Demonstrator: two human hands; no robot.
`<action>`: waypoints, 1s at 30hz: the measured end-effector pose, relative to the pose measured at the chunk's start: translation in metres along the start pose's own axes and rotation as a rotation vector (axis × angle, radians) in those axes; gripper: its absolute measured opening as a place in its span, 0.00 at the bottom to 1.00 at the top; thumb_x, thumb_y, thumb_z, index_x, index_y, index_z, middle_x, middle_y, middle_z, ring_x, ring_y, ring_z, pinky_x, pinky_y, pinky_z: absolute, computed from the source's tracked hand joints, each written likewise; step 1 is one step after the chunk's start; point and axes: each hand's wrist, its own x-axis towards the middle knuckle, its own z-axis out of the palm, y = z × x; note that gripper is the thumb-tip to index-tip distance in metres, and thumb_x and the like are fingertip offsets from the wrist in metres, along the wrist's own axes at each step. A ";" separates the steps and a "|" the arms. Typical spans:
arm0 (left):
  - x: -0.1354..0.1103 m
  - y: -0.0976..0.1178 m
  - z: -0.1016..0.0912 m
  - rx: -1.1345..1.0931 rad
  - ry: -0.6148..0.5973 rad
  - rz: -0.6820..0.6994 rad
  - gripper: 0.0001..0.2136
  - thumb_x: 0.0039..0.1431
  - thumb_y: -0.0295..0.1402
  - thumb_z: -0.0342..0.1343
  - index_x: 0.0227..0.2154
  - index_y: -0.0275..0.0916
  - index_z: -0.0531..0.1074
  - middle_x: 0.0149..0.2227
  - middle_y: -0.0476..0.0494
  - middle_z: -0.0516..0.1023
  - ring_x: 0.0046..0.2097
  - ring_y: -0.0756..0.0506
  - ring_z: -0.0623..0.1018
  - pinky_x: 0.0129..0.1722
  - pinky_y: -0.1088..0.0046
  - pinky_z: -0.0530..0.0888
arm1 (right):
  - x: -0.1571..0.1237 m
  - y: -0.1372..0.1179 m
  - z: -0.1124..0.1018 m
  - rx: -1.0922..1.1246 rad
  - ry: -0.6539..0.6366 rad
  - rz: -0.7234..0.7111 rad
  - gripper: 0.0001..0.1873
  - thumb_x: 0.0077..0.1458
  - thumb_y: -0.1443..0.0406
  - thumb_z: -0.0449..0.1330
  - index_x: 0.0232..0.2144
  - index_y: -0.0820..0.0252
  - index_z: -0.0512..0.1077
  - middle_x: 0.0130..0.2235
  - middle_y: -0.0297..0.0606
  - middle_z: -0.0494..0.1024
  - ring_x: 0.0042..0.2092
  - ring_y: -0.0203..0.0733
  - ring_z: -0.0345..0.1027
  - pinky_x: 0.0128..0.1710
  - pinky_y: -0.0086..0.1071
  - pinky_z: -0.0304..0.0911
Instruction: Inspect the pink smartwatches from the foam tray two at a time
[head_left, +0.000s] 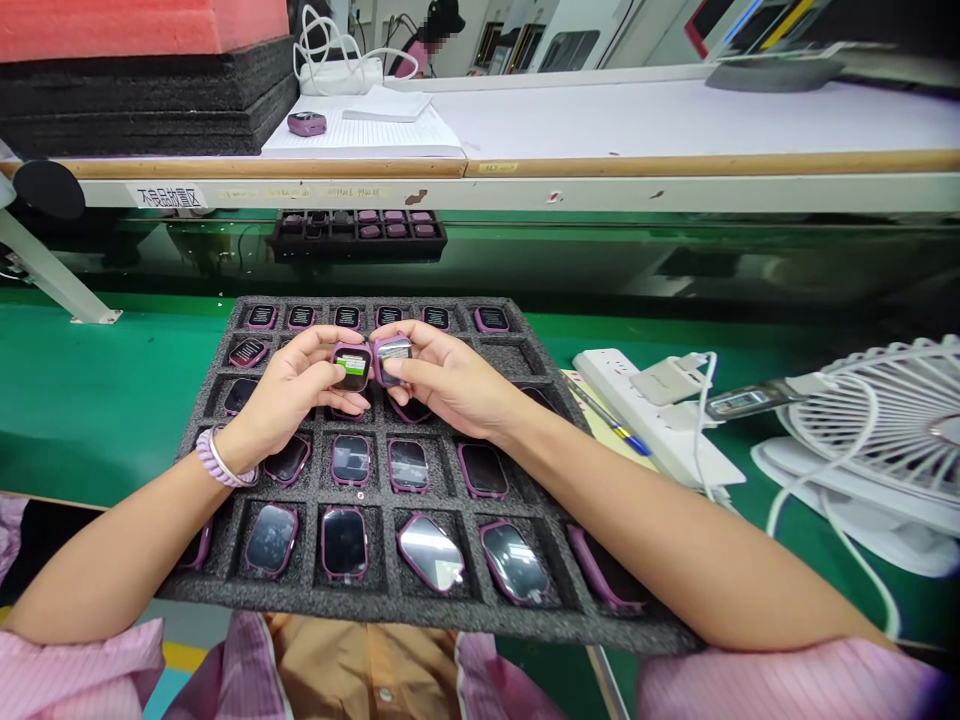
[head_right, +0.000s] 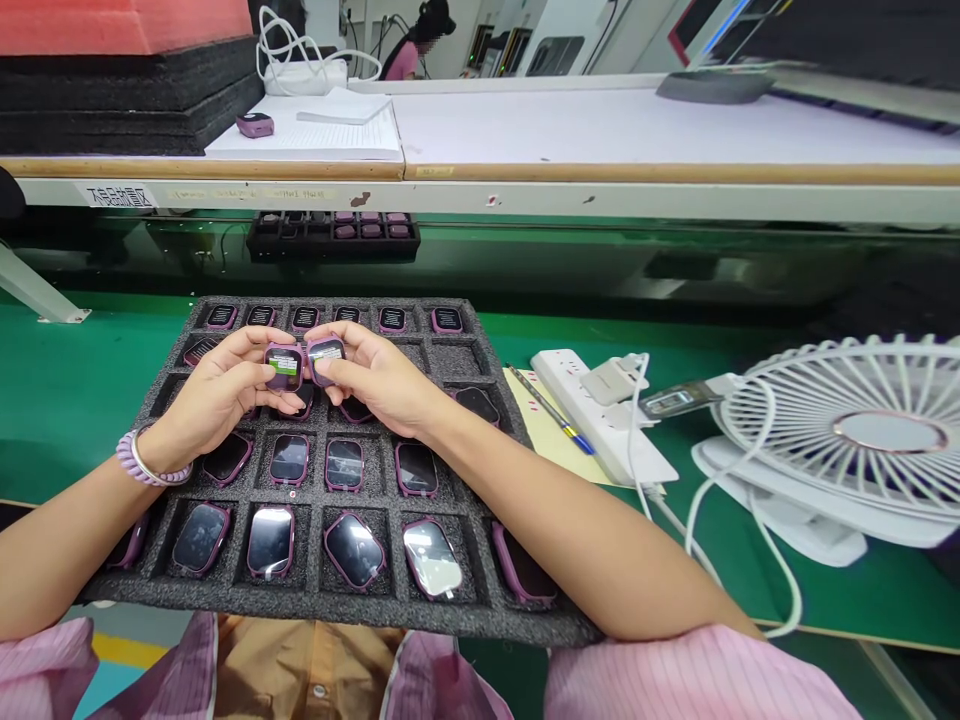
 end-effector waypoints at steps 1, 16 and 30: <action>0.000 0.000 0.000 0.000 0.001 0.001 0.15 0.54 0.29 0.61 0.45 0.37 0.72 0.40 0.47 0.80 0.29 0.47 0.85 0.33 0.72 0.86 | 0.000 -0.001 0.000 0.004 -0.003 0.000 0.23 0.51 0.65 0.73 0.47 0.60 0.71 0.33 0.31 0.74 0.30 0.32 0.64 0.27 0.25 0.65; 0.000 0.000 0.000 0.050 0.007 0.047 0.16 0.55 0.30 0.65 0.46 0.37 0.71 0.42 0.46 0.80 0.28 0.49 0.84 0.31 0.73 0.85 | 0.000 -0.001 -0.002 0.019 -0.025 0.017 0.24 0.52 0.64 0.73 0.49 0.58 0.71 0.34 0.31 0.76 0.30 0.33 0.67 0.29 0.27 0.68; -0.042 0.036 0.018 -0.036 -0.244 0.121 0.29 0.48 0.19 0.72 0.53 0.47 0.76 0.38 0.47 0.81 0.39 0.47 0.84 0.37 0.79 0.82 | -0.016 -0.025 0.010 -0.002 -0.051 -0.049 0.29 0.54 0.69 0.72 0.57 0.55 0.69 0.40 0.34 0.79 0.36 0.37 0.76 0.38 0.30 0.73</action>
